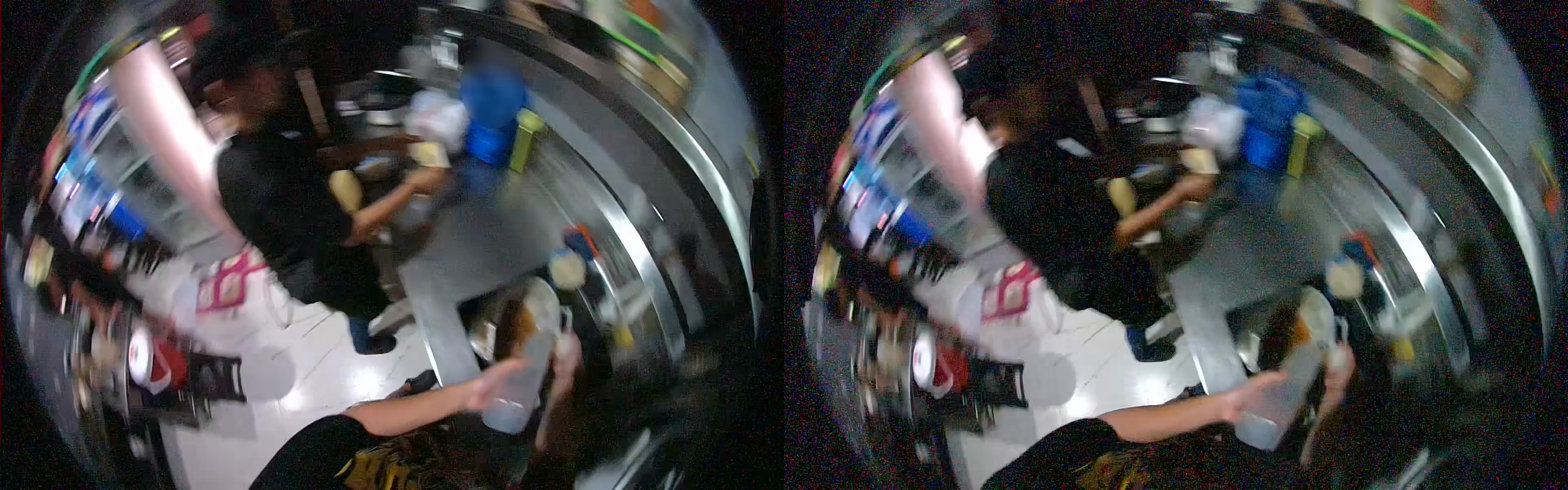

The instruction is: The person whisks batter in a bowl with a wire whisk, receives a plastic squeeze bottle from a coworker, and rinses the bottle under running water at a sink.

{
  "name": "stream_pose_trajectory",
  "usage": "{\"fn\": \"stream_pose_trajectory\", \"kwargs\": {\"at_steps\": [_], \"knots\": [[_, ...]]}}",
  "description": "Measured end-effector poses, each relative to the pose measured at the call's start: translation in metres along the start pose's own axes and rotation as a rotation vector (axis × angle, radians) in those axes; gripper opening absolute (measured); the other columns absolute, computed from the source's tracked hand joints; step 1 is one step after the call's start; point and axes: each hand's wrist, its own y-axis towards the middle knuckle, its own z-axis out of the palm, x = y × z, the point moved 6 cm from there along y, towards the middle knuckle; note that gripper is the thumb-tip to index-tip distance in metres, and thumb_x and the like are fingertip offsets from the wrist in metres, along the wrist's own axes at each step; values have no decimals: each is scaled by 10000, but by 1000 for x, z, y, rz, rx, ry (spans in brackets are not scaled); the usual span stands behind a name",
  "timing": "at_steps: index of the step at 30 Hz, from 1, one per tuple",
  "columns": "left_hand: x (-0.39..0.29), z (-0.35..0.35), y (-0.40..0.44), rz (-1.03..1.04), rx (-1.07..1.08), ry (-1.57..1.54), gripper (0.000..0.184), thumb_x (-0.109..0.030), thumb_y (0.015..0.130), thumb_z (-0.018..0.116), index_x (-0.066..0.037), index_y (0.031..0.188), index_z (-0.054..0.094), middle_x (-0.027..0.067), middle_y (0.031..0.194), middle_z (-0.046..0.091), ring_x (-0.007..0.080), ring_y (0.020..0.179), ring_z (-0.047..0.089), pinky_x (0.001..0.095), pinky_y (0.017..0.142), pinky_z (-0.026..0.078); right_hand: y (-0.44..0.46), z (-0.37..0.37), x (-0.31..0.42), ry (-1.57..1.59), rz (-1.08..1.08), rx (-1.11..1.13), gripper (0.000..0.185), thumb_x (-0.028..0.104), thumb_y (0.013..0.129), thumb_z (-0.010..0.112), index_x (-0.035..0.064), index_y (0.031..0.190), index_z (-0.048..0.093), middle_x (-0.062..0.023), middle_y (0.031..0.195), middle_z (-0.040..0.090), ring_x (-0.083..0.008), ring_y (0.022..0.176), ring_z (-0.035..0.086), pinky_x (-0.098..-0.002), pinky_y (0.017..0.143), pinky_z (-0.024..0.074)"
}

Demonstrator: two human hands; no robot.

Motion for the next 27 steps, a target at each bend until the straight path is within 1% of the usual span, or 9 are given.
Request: {"fn": "stream_pose_trajectory", "kwargs": {"at_steps": [1,3,5,9,11,14,15,22,27], "knots": [[6,-1,-4,-214,-108,-107,637,-524,792,522,-49,1210,451,161,1115,544,290,962,548,427,847,442,1,-2,4,-38,-11,-11,174,161,806,543,51,875,657,-30,854,589,-131,775,534,-283,660,428],[2,7,-8,-255,-84,-11,699,-590,766,509,-50,1206,451,163,1071,545,295,957,546,450,849,433,-10,8,35,-389,38,-121,171,98,810,577,14,939,653,-64,958,624,-147,902,563,-284,782,439],[-1,10,-12,-252,-152,62,680,-579,798,467,-53,1228,439,169,1127,525,311,995,535,459,875,423,-8,9,36,-439,-415,-11,248,191,843,593,13,1014,622,-66,894,637,-128,818,559,-258,744,445],[2,18,-9,-278,-95,-9,630,-510,823,472,-14,1210,443,181,1086,554,326,969,565,449,854,448,-8,12,43,-96,-301,-77,207,122,882,520,35,1063,570,-66,952,615,-123,859,573,-233,709,453],[2,18,-5,-293,-73,-4,628,-506,829,464,-15,1220,433,182,1097,549,334,980,560,455,856,446,-2,1,19,28,32,-282,377,386,915,432,55,1050,552,-76,916,608,-201,821,591,-366,728,487],[-3,19,-5,-257,-110,12,660,-524,818,472,-28,1248,403,195,1140,524,339,1008,545,477,857,440,-2,9,-9,799,373,-193,636,570,890,216,45,970,566,-105,903,615,-287,910,561,-490,802,450],[-4,19,-3,-276,-105,21,660,-524,818,472,-28,1248,403,195,1140,524,339,1008,545,477,857,440,-2,14,-6,914,328,-85,607,542,896,249,30,963,568,-119,917,611,-289,920,559,-462,815,459],[-12,11,5,-242,-123,30,708,-559,800,468,-35,1269,391,247,1141,513,385,1020,530,497,852,443,-4,16,4,1207,435,-150,465,405,890,381,-30,899,545,-181,948,580,-326,878,570,-406,763,501],[-11,14,14,-267,-118,32,662,-525,805,490,-41,1248,406,213,1112,535,377,978,553,490,821,459,-5,14,-2,1102,368,-65,406,338,867,435,-47,947,534,-193,966,574,-334,918,570,-401,720,523]]}}
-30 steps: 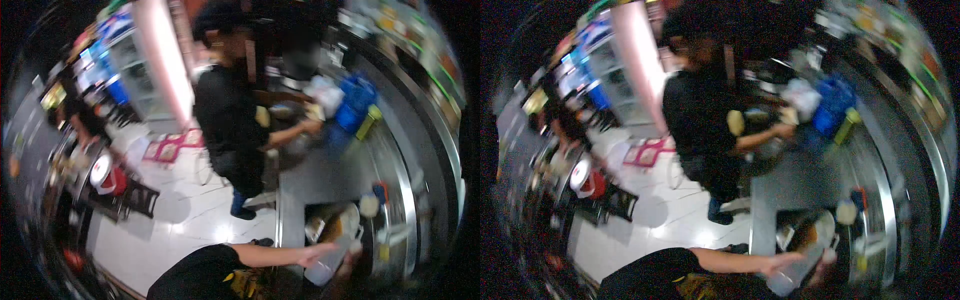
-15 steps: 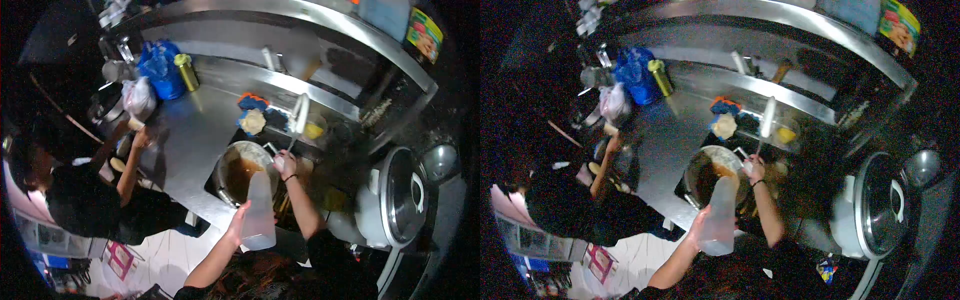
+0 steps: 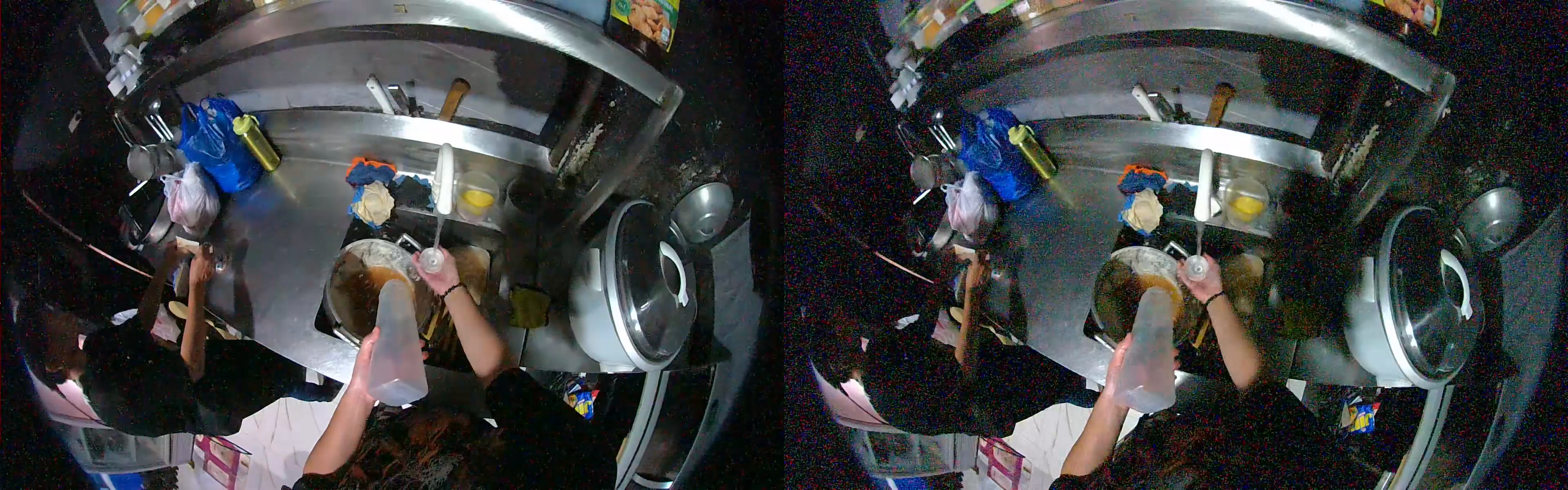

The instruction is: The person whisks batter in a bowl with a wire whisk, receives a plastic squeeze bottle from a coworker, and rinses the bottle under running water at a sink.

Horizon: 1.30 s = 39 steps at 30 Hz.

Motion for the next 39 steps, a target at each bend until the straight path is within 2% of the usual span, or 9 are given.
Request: {"fn": "stream_pose_trajectory", "kwargs": {"at_steps": [4,8,12,18,24,27,31,34,39], "knots": [[-2,-5,12,-13,4,48,656,-528,804,489,-41,1239,418,211,1097,544,376,970,558,487,816,461,-2,1,2,-259,0,124,383,282,886,393,-66,992,510,-219,1017,565,-359,936,563,-451,784,505],[-6,-5,16,-14,15,12,652,-533,805,483,-40,1229,430,211,1085,552,371,960,563,473,811,464,12,-17,1,174,23,-17,256,88,878,389,-109,1022,468,-245,1059,509,-405,1071,473,-495,864,470],[-16,0,14,-7,-4,30,676,-557,803,464,-37,1232,426,212,1091,550,366,949,566,460,807,466,16,-15,-13,564,197,26,294,118,895,375,-92,1095,423,-247,1183,422,-399,1136,415,-547,867,448],[-22,-1,13,13,-52,109,735,-618,782,431,-51,1250,419,211,1117,541,349,932,567,464,799,470,25,12,-9,378,136,119,353,212,884,405,-79,1076,456,-239,1104,491,-397,1070,474,-493,792,508],[-24,3,8,20,-63,77,720,-583,789,467,-28,1244,413,209,1092,549,360,943,566,453,794,473,9,52,-10,-44,284,236,402,344,825,523,-3,1028,524,-186,1065,548,-272,978,555,-339,647,524],[-27,-4,10,31,-40,57,714,-577,793,464,-24,1242,413,213,1090,549,362,935,568,455,783,476,5,47,13,-980,-228,-45,557,239,644,771,36,1050,448,-101,923,556,-183,842,572,-301,688,479],[-33,-6,11,61,-41,68,701,-566,799,462,-23,1240,415,220,1085,549,365,931,568,456,775,478,-20,64,28,-1682,-701,138,664,248,587,809,38,1053,385,-110,1006,473,-227,926,491,-321,799,416],[-33,-3,9,29,-5,30,680,-555,805,461,-27,1232,422,218,1082,549,361,929,567,455,771,479,-48,72,35,-1768,-921,36,702,211,561,818,34,1060,357,-119,993,453,-238,941,475,-320,821,404],[-32,0,6,55,-33,61,672,-555,798,479,-35,1221,432,210,1091,548,359,943,564,452,781,477,-52,44,54,-1484,-934,-182,664,204,570,833,50,1015,364,-105,1002,469,-197,881,489,-337,786,413]]}}
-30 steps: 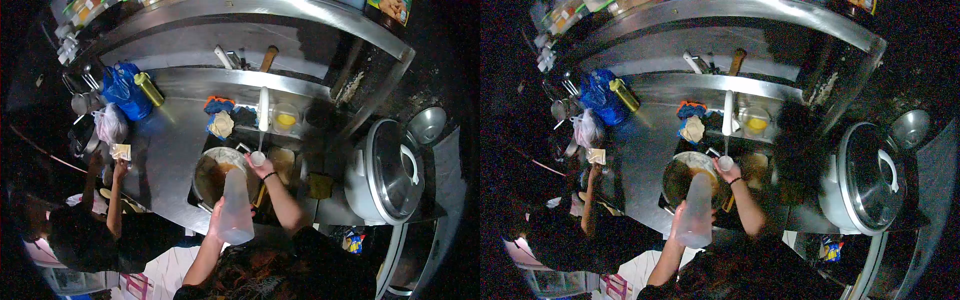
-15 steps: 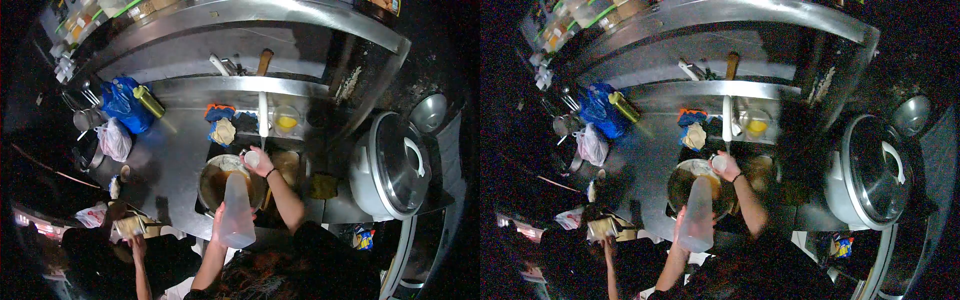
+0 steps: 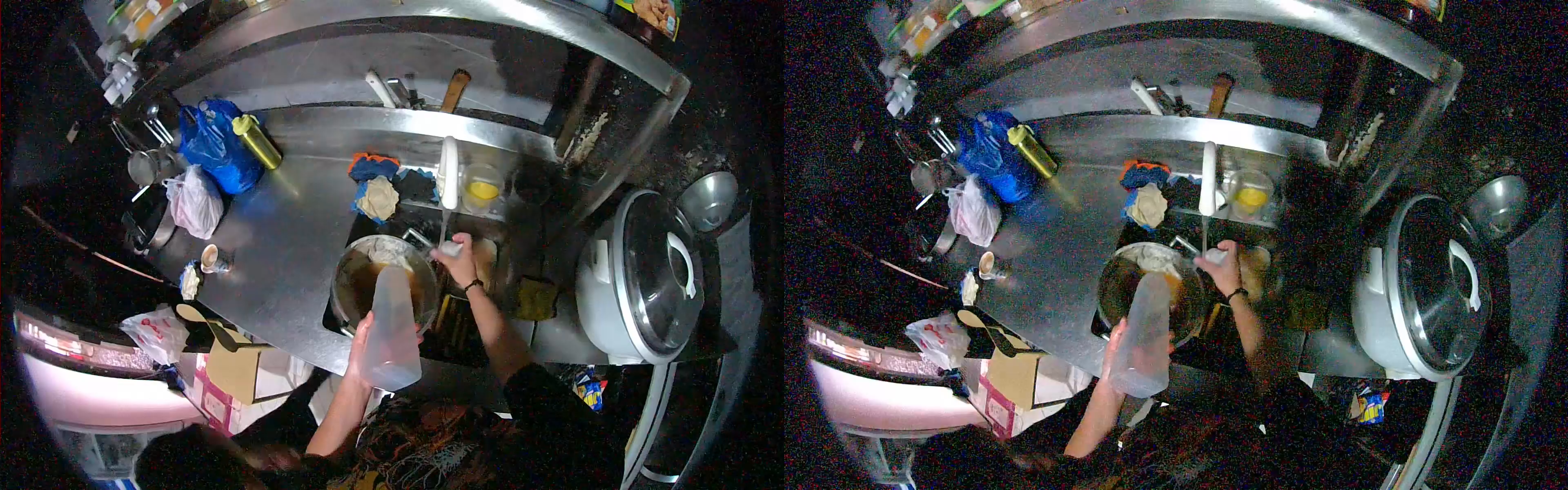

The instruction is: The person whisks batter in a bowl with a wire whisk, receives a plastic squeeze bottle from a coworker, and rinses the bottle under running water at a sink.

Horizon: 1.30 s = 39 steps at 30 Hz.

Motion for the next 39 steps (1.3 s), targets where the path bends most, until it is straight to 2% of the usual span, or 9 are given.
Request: {"fn": "stream_pose_trajectory", "kwargs": {"at_steps": [3,6,13,17,23,29,33,35,39], "knots": [[3,-9,2,-51,28,-51,674,-557,796,483,-36,1221,435,213,1096,545,361,949,563,453,790,474,-7,7,-29,806,662,-109,456,382,763,664,82,1024,441,-67,836,570,-206,765,584,-296,696,494],[3,-5,0,-54,36,-67,666,-554,802,476,-37,1219,440,213,1096,546,361,947,564,453,799,471,-12,30,-24,1211,825,152,384,448,850,498,88,985,512,-66,851,603,-230,817,601,-293,661,527],[2,-9,-3,-43,54,-76,654,-546,814,462,-33,1220,441,216,1099,547,363,955,563,455,813,467,-15,65,-59,1505,891,-50,363,412,869,464,75,968,552,-81,929,606,-242,827,597,-339,700,540],[2,-11,-8,-31,56,-103,665,-545,812,467,-31,1233,430,216,1113,542,365,967,559,465,811,467,-32,79,-48,1509,1052,221,344,384,852,509,71,990,544,-90,944,591,-262,846,588,-345,711,547],[2,-11,-8,-24,65,-103,673,-541,811,472,-26,1242,421,216,1115,541,364,965,561,465,803,472,-29,64,-58,1626,1009,-97,381,384,832,487,34,966,559,-145,923,573,-259,833,575,-301,648,538],[5,-2,-7,-19,57,-74,698,-568,800,452,-28,1241,422,217,1108,546,363,946,569,475,793,475,-20,77,-71,1386,775,354,333,398,850,482,109,1000,551,-64,907,603,-255,791,599,-321,652,523],[6,-1,-3,-28,74,-61,658,-537,812,473,-28,1226,434,219,1079,555,368,939,569,466,785,480,-29,61,-31,1174,747,283,283,287,820,547,64,993,571,-100,914,608,-204,814,585,-296,645,502],[8,-6,-1,-45,76,-76,658,-540,815,465,-27,1226,434,221,1072,556,369,926,572,462,778,483,-27,13,27,57,-86,117,382,234,776,632,96,1106,499,-100,938,591,-254,803,607,-348,709,501],[10,-12,0,-38,62,-37,664,-555,823,434,-25,1223,435,225,1058,559,365,891,581,453,765,489,-49,-44,35,-486,-318,98,546,150,710,677,192,1211,463,-132,1014,563,-328,864,578,-378,773,476]]}}
